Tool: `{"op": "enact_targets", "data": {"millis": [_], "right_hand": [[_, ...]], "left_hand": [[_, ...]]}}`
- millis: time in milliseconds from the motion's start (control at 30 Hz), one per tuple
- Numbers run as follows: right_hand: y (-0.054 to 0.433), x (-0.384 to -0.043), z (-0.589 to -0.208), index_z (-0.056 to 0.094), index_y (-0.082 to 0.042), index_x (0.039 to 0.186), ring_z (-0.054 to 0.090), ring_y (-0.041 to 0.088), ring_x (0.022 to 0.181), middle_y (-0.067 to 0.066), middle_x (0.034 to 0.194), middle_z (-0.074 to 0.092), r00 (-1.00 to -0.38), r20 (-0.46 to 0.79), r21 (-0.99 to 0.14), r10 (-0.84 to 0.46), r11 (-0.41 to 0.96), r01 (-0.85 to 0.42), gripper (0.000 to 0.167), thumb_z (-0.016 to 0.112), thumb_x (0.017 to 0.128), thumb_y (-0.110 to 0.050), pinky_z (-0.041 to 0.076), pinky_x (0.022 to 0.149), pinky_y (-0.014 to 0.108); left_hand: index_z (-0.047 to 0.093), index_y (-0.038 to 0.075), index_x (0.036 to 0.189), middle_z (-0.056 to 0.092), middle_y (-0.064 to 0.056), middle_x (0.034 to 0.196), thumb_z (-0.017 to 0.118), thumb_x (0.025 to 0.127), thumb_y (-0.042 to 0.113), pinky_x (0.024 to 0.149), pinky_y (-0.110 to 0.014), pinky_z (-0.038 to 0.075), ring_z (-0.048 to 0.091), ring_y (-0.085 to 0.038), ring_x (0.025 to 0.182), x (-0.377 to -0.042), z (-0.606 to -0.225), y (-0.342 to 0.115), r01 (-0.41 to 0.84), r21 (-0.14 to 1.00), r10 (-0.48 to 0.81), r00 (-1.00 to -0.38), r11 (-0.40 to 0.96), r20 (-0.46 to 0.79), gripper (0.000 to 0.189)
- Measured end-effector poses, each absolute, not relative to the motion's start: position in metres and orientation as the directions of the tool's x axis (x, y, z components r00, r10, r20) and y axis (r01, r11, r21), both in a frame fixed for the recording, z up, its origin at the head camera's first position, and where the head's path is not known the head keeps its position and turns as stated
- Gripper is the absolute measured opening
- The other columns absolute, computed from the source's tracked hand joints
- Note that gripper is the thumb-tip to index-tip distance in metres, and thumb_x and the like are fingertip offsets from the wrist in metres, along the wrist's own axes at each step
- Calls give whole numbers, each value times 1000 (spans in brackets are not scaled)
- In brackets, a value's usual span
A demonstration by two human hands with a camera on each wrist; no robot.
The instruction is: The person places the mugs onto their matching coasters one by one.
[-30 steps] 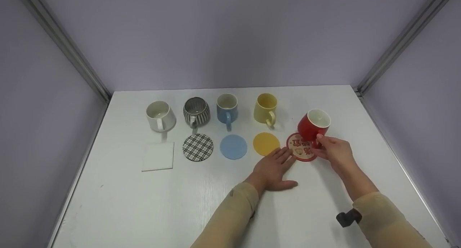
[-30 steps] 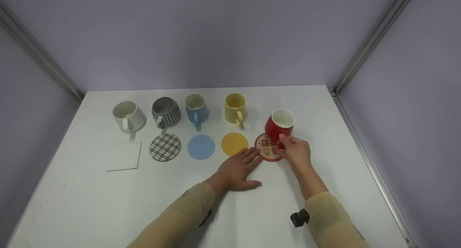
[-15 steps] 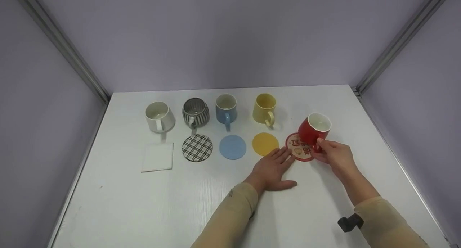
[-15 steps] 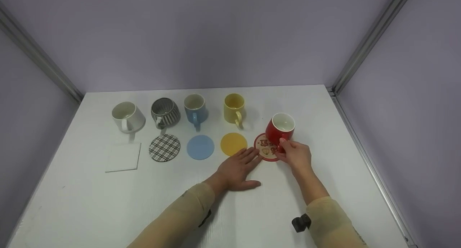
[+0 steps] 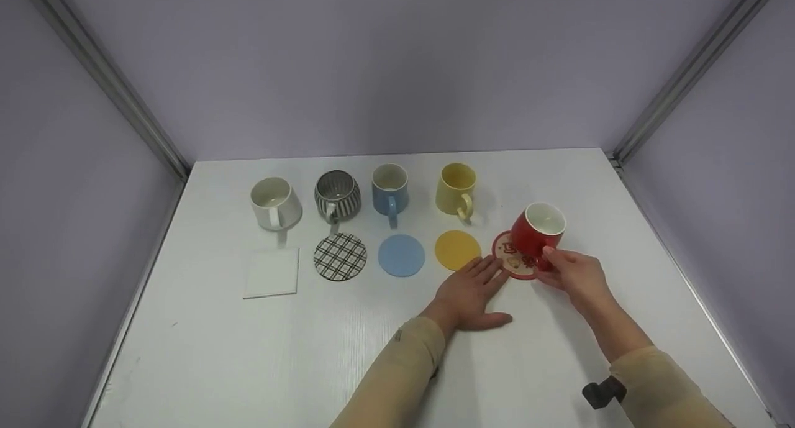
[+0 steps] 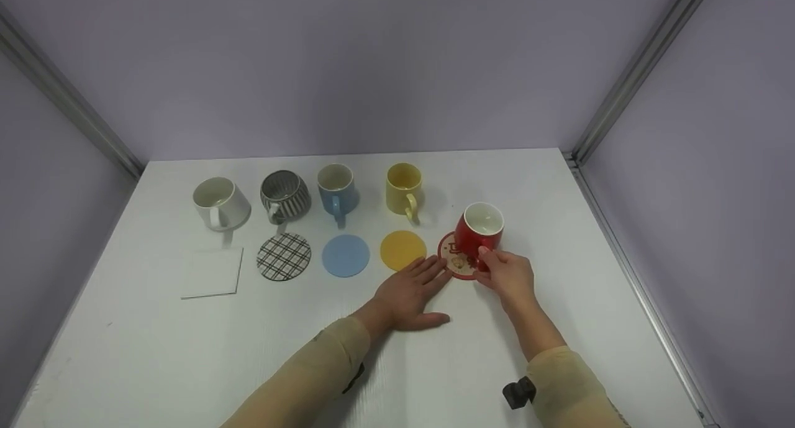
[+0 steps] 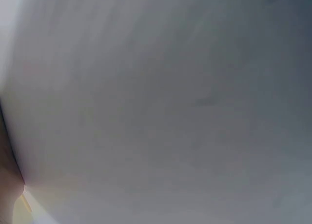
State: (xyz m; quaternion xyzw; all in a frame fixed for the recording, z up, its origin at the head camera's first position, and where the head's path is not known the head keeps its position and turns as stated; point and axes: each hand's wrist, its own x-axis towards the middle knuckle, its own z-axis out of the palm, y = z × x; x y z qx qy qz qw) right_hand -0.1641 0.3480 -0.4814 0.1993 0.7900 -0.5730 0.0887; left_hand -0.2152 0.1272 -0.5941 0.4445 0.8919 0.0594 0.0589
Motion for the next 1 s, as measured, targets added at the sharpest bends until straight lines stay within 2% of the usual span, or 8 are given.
{"op": "enact_targets", "data": {"millis": [200,333,633,1000], "right_hand": [[348,-164,-485,47,10,153,71,29,121,33,151,53,-919,-342,-894,197,234,383,69,57,110,-43,57,94,28],[348,-162,-486,46,7,155,67,31,127,31,153,52,-915,-358,-885,186,244,396,71,58,109,-46,57,96,28],[348,-158,-488,46,3,157,67,30,129,27,154,52,-909,-375,-875,181,255,412,72,58,108,-48,55,98,27],[346,-158,-493,47,5,155,73,23,119,28,153,54,-900,-394,-867,187,250,432,73,61,107,-49,56,97,27]], "left_hand": [[8,27,172,2,6,178,20,95,88,129,-31,-2,-3,-13,163,-215,-594,128,786,126,795,-604,605,-52,99],[7,28,172,1,7,178,21,95,88,129,-31,-2,-4,-13,163,-214,-594,128,782,139,793,-606,607,-56,98],[7,28,172,0,7,178,24,96,87,128,-31,-3,-4,-13,163,-215,-594,128,782,151,795,-604,605,-61,98],[3,29,172,-3,8,177,25,96,87,128,-32,-6,-6,-13,162,-217,-597,129,784,174,801,-596,596,-59,98]]}}
